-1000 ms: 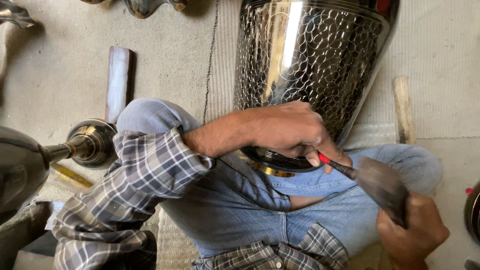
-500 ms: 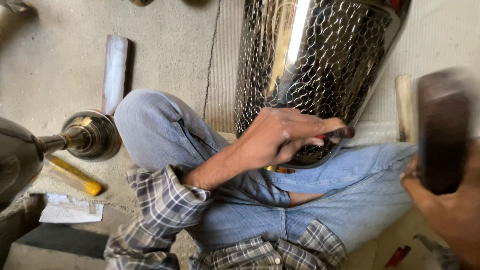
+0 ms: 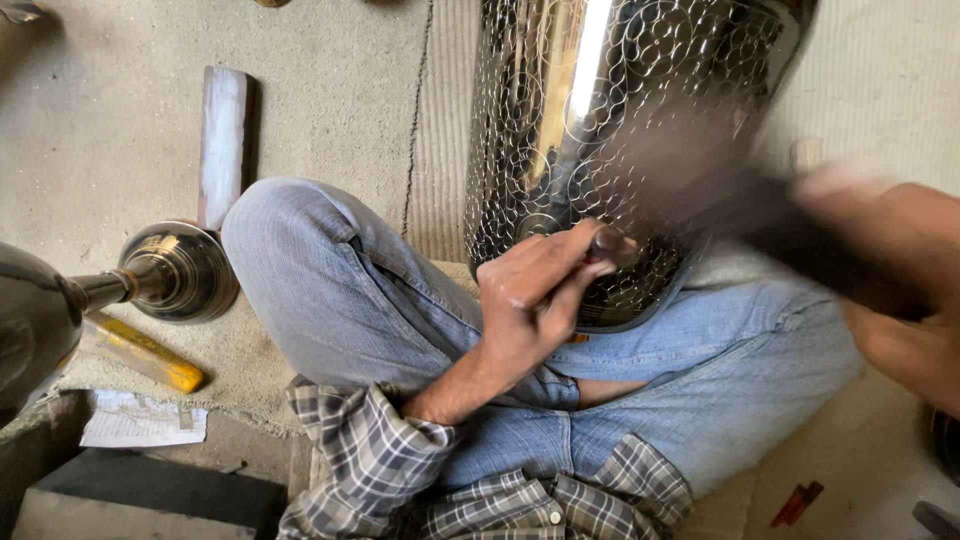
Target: The person sits cross-legged on the floor and uses a hammer and a small punch to create a textured pattern on a large metal vase. They repeatedly strike the punch against the vase surface to form a decorative design.
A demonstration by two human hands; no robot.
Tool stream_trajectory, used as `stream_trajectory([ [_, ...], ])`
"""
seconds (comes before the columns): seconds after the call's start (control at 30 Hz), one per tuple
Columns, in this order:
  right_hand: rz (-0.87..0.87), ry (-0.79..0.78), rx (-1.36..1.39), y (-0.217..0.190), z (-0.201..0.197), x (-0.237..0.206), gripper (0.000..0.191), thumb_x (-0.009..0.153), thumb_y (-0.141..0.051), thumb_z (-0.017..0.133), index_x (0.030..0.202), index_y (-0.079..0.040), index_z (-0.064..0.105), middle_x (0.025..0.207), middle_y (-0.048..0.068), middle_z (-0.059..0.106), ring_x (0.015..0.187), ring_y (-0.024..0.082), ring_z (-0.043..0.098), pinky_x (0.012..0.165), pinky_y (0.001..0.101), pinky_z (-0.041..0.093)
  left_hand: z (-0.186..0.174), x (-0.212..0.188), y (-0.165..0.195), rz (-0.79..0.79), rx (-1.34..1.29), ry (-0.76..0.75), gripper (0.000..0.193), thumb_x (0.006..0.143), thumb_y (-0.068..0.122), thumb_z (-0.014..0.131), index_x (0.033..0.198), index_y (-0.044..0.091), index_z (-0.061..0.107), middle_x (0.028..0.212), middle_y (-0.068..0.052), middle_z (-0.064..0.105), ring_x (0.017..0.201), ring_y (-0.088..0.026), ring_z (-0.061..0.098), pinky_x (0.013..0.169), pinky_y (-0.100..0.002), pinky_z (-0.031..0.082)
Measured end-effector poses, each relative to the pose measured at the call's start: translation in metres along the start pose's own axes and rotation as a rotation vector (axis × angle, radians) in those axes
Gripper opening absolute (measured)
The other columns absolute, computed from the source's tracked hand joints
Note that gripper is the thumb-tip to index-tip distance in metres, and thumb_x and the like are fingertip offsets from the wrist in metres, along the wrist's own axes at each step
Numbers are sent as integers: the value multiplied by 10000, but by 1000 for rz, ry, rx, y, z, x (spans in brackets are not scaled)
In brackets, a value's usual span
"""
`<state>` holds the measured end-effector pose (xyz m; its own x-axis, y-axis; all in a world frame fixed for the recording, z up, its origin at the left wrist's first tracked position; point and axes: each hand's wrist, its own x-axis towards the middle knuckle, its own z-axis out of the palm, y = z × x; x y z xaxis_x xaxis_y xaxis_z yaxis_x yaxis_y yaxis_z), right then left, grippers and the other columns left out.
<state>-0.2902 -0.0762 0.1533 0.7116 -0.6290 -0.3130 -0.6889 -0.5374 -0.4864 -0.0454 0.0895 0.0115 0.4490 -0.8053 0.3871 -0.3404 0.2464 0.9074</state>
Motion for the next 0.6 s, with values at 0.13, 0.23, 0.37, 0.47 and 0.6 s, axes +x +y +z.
stream_trajectory([
  [0.13,-187,66,-368,-15,-3,16,727,783,66,736,1471,-95,565,719,111,603,495,199,549,491,337,444,1,-4,8,-11,-91,98,342,977,15,724,1304,-30,635,1045,-117,771,825,-183,741,718,-302,588],
  [0.23,-204,-72,-508,-21,-11,23,769,805,59,715,1505,-211,546,715,41,608,533,137,542,546,294,471,5,-5,9,-66,-51,141,241,928,4,769,1153,-26,690,874,-112,738,729,-168,707,638,-288,568],
  [0.37,-304,-54,-403,-30,-17,29,731,869,25,654,1538,-201,467,716,-19,573,567,113,500,532,265,447,7,-11,10,-114,-144,184,118,959,3,743,1052,-23,675,875,-103,736,738,-151,718,648,-273,569],
  [0.47,-265,-150,-692,-47,-20,29,857,832,6,681,1553,-383,429,725,15,599,530,157,504,514,314,488,8,-18,10,-154,-87,211,132,951,4,759,1012,-22,645,826,-93,723,691,-139,694,618,-257,530],
  [0.6,-466,-27,-444,-72,-28,34,846,848,32,632,1557,-363,393,753,55,614,535,126,515,523,309,493,13,-25,9,-178,-251,249,205,997,4,731,1117,-23,568,855,-90,721,711,-126,693,613,-216,547],
])
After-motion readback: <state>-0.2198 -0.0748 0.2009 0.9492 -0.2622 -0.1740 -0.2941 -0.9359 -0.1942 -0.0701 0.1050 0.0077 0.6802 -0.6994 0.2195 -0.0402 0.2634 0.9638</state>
